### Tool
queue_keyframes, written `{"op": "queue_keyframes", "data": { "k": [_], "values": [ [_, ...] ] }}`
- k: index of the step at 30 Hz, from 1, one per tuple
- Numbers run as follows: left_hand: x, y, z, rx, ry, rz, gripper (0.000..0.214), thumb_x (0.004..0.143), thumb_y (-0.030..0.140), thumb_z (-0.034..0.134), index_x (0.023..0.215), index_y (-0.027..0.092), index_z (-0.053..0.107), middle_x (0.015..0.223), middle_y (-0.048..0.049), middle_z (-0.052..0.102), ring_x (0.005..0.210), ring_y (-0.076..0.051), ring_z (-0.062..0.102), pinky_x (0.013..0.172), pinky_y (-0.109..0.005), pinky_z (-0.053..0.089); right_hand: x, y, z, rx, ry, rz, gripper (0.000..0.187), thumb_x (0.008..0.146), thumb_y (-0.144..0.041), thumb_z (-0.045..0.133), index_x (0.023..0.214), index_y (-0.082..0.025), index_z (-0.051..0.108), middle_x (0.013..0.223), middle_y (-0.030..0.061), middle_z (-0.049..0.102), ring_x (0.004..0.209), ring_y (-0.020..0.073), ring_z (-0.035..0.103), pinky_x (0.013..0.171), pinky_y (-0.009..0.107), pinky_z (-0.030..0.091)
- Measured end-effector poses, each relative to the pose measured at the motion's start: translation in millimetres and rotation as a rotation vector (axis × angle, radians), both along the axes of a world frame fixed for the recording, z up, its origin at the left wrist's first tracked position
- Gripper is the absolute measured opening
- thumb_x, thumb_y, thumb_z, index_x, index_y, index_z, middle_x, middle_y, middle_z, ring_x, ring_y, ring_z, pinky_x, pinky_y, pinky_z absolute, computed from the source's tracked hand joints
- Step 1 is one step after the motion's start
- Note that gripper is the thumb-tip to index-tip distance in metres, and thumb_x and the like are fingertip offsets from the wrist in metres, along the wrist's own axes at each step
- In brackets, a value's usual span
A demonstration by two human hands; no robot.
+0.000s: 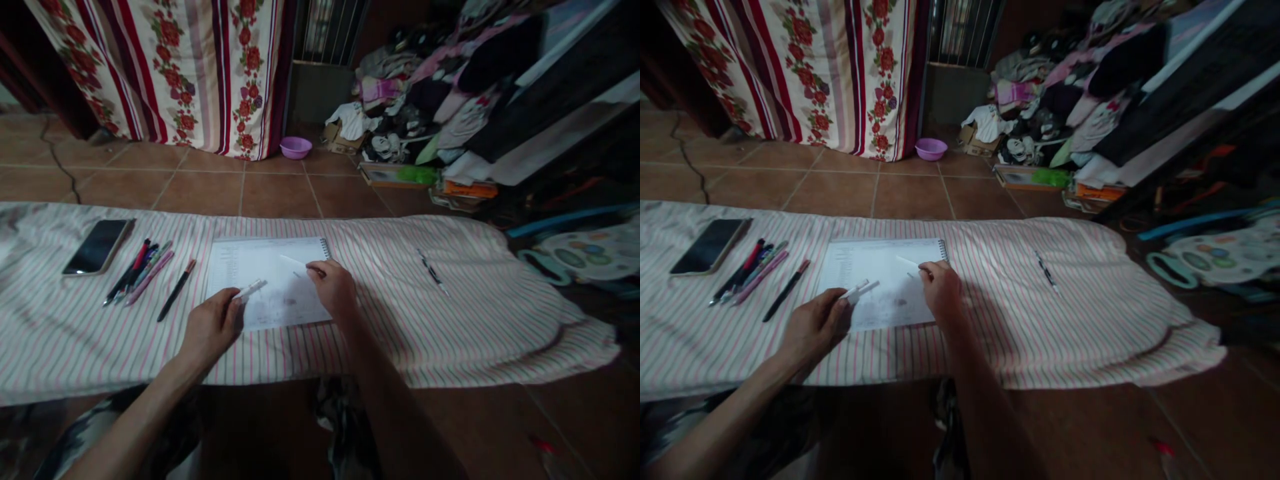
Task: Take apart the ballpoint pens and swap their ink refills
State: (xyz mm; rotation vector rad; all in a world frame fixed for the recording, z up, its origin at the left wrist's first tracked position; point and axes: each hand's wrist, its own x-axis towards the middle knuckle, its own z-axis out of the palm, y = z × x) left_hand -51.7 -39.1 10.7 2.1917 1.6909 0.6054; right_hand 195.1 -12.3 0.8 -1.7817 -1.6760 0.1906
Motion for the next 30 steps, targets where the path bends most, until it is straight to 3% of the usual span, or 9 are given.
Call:
{"op": "queue_keyframes", "data": {
  "k": [7, 12, 16, 22, 30],
  "values": [
    [0.1, -1.7, -2.9, 0.029, -0.029, -0.039, 0.034, 0.086, 0.037, 0.037, 0.101, 0.018, 0.060, 0.089, -0.0075, 0.070, 0.075, -0.021, 0.065, 0.067, -0.030, 0.048, -5.0, 3.7, -4.2, -0.016, -0.100, 0.011, 0.014, 0.078, -0.022, 0.056, 0.080, -0.022, 0.070, 0.079, 0.0052, 0.066, 0.074, 0.0171, 0.060, 0.068, 0.027, 0.044],
    [1.3, -0.6, -3.5, 0.074, -0.013, -0.045, 0.033, 0.087, 0.036, 0.037, 0.101, 0.017, 0.060, 0.088, -0.0075, 0.069, 0.078, -0.021, 0.064, 0.067, -0.031, 0.049, 14.5, 7.1, -0.3, 0.042, -0.110, -0.090, 0.016, 0.078, -0.020, 0.055, 0.079, -0.021, 0.071, 0.078, 0.0051, 0.066, 0.071, 0.0168, 0.060, 0.070, 0.027, 0.043],
    [4.2, 1.2, -1.9, 0.210, -0.021, -0.059, 0.032, 0.086, 0.034, 0.038, 0.096, 0.015, 0.062, 0.089, -0.0099, 0.065, 0.084, -0.024, 0.060, 0.072, -0.035, 0.048, 28.1, 9.5, -1.0, 0.024, -0.114, -0.148, 0.016, 0.077, -0.020, 0.056, 0.079, -0.020, 0.071, 0.078, 0.0056, 0.066, 0.074, 0.0182, 0.060, 0.071, 0.027, 0.043],
    [8.8, 6.6, -4.7, 0.275, -0.008, -0.054, 0.028, 0.085, 0.032, 0.043, 0.094, 0.017, 0.064, 0.090, -0.0089, 0.060, 0.085, -0.022, 0.056, 0.073, -0.034, 0.047, 22.3, 12.8, -5.3, -0.030, -0.151, -0.068, 0.014, 0.077, -0.024, 0.059, 0.080, -0.020, 0.072, 0.079, 0.0061, 0.065, 0.076, 0.0181, 0.060, 0.072, 0.028, 0.043],
    [15.3, 10.5, -6.2, 0.256, -0.048, -0.060, 0.028, 0.085, 0.030, 0.043, 0.094, 0.016, 0.065, 0.089, -0.0092, 0.060, 0.086, -0.023, 0.055, 0.075, -0.036, 0.047, 17.0, 17.0, -11.4, -0.049, -0.228, -0.063, 0.009, 0.075, -0.019, 0.060, 0.074, -0.021, 0.068, 0.076, 0.0050, 0.063, 0.077, 0.0182, 0.057, 0.071, 0.027, 0.041]
  ]
}}
